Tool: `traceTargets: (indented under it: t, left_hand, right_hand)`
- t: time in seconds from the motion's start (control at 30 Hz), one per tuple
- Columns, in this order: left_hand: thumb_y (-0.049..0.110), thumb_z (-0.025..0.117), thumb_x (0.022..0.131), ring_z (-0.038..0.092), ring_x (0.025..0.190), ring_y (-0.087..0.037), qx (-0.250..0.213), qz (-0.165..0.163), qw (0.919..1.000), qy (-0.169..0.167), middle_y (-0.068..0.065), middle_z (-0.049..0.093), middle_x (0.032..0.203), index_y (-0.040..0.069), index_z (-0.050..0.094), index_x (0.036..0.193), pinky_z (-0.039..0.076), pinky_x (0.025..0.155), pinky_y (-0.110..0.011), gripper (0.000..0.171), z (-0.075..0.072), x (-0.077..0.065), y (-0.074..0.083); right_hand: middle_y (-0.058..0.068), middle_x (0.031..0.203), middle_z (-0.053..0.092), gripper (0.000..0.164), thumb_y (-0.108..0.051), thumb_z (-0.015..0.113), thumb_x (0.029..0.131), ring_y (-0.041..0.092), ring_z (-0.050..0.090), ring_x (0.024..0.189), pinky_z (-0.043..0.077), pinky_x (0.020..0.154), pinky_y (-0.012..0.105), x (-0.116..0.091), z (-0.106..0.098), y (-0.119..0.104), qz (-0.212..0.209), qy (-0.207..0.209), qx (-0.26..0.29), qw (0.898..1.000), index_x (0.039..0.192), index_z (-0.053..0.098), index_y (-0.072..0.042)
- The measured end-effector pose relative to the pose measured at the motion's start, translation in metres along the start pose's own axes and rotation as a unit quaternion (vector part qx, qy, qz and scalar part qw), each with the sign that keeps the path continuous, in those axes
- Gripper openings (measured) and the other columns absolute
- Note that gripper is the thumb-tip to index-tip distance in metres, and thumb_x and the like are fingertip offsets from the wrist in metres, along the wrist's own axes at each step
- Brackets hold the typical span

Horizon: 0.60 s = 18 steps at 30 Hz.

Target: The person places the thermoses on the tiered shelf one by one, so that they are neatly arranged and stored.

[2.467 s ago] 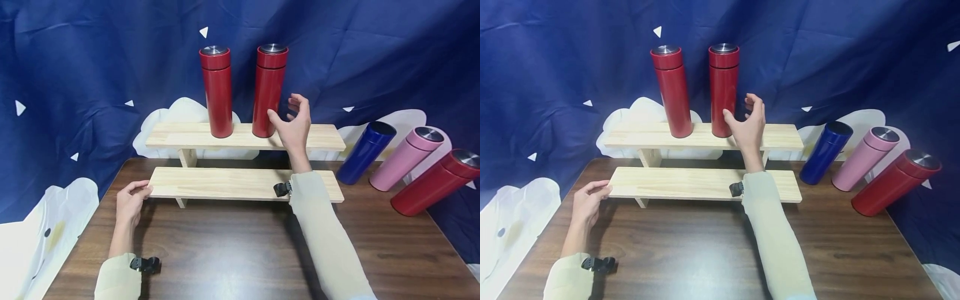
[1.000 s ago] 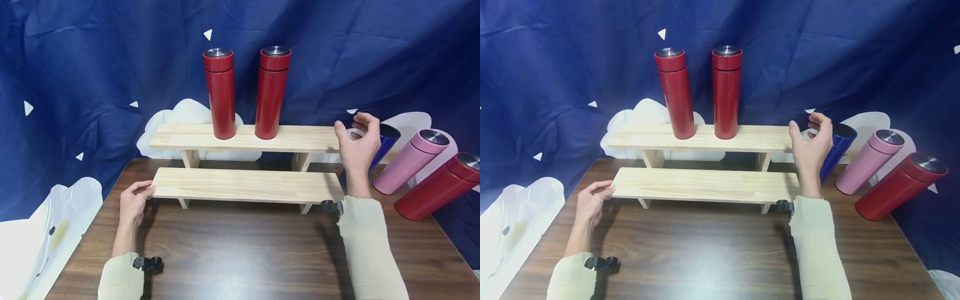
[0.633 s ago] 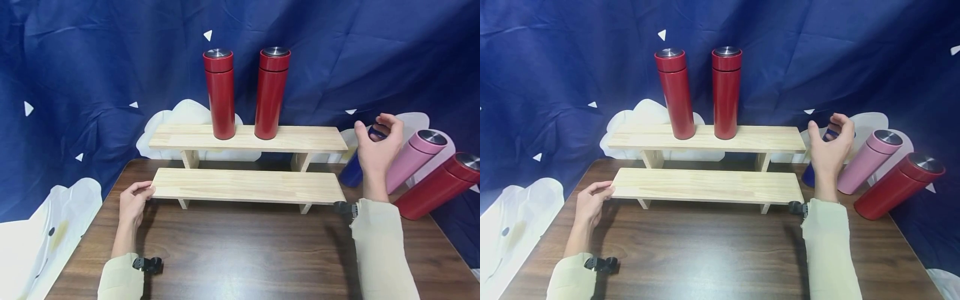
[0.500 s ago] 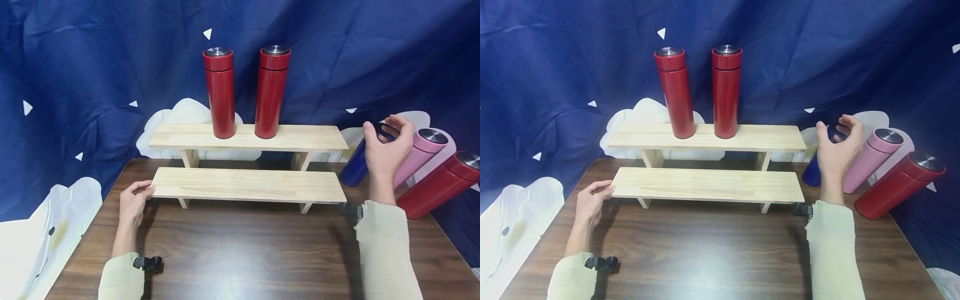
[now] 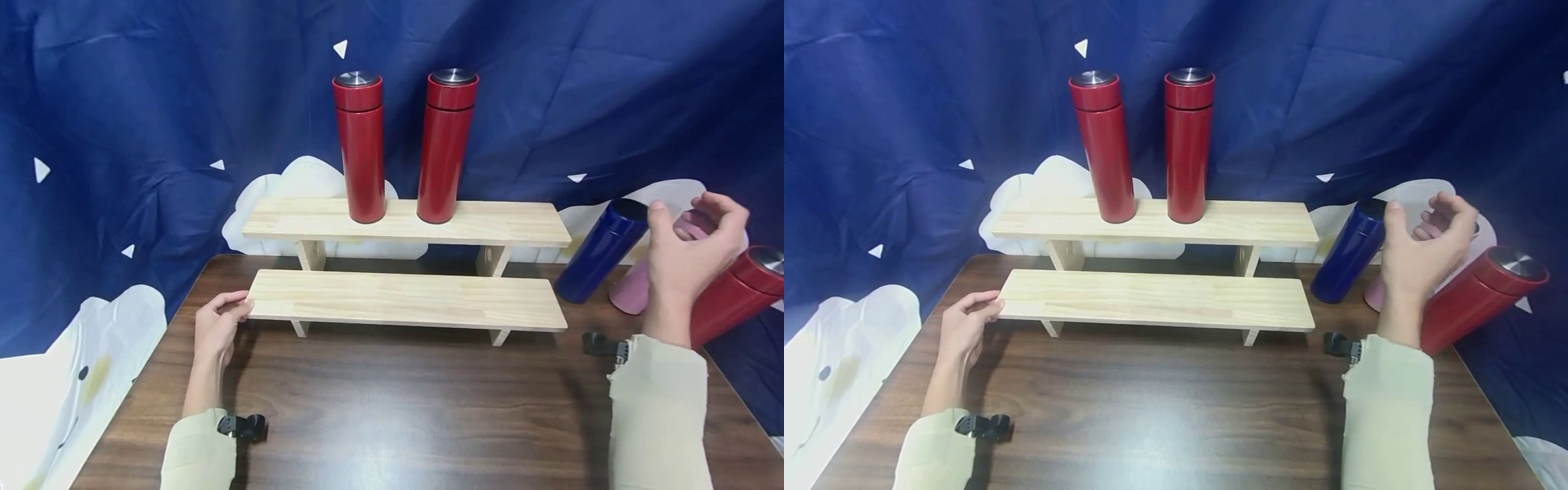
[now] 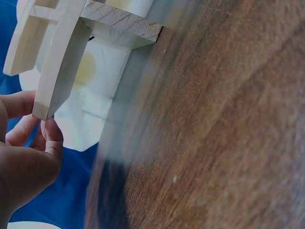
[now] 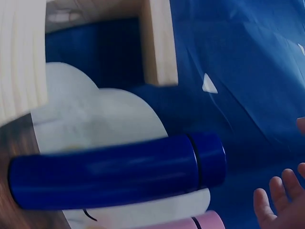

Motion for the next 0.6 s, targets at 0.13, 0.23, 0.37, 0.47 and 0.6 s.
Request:
traceTargets:
  t: [0.13, 0.23, 0.37, 0.47, 0.6]
  left_hand:
    - [-0.009, 0.071, 0.086, 0.058, 0.066, -0.005, 0.001, 0.002, 1.0, -0.002, 0.007, 0.065, 0.078, -0.013, 0.064, 0.118, 0.048, 0.062, -0.016, 0.032, 0.0, 0.0, 0.002]
    - [-0.01, 0.071, 0.086, 0.058, 0.066, -0.005, -0.01, 0.003, 0.9999, -0.002, 0.006, 0.066, 0.077, -0.012, 0.066, 0.114, 0.049, 0.061, -0.016, 0.029, 0.0, -0.002, 0.003]
    - [-0.011, 0.071, 0.085, 0.058, 0.065, -0.006, -0.018, 0.003, 0.9998, 0.0, 0.004, 0.066, 0.077, -0.009, 0.07, 0.107, 0.049, 0.061, -0.017, 0.023, 0.0, -0.003, 0.003]
    - [-0.011, 0.071, 0.085, 0.058, 0.065, -0.006, -0.015, 0.008, 0.9999, -0.003, 0.005, 0.066, 0.077, -0.008, 0.07, 0.107, 0.049, 0.061, -0.017, 0.023, 0.0, -0.002, 0.005]
    - [-0.011, 0.071, 0.086, 0.058, 0.066, -0.006, -0.022, 0.011, 0.9997, -0.006, 0.005, 0.066, 0.077, -0.012, 0.067, 0.112, 0.048, 0.061, -0.016, 0.026, 0.001, 0.0, 0.007]
  right_hand:
    - [-0.007, 0.113, 0.06, 0.039, -0.013, 0.077, 0.082, 0.005, 0.059, 0.1, 0.048, 0.087, 0.018, 0.003, -0.011, -0.007, -0.009, 0.02, -0.016, 1.0, 0.118, 0.064, -0.018]
    - [-0.006, 0.118, 0.058, 0.04, -0.012, 0.076, 0.084, 0.005, 0.056, 0.106, 0.045, 0.091, 0.02, 0.008, -0.019, -0.008, 0.012, 0.029, -0.009, 0.999, 0.121, 0.062, -0.018]
    - [-0.005, 0.124, 0.057, 0.044, -0.013, 0.076, 0.084, 0.004, 0.052, 0.111, 0.04, 0.095, 0.02, 0.016, -0.029, -0.004, 0.066, 0.044, 0.001, 0.997, 0.125, 0.06, -0.02]
    - [-0.008, 0.126, 0.056, 0.046, -0.016, 0.075, 0.085, 0.002, 0.05, 0.113, 0.037, 0.098, 0.017, 0.02, -0.038, 0.0, 0.107, 0.055, 0.0, 0.993, 0.128, 0.059, -0.02]
    - [-0.012, 0.125, 0.054, 0.047, -0.023, 0.074, 0.086, -0.002, 0.049, 0.113, 0.036, 0.101, 0.014, 0.022, -0.05, 0.009, 0.157, 0.053, -0.028, 0.986, 0.131, 0.06, -0.021]
Point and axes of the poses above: each hand's wrist, its own x-axis towards the middle knuckle, its own z-axis out of the palm, y = z × x, the point moved 5 cm from there along x, towards the middle knuckle
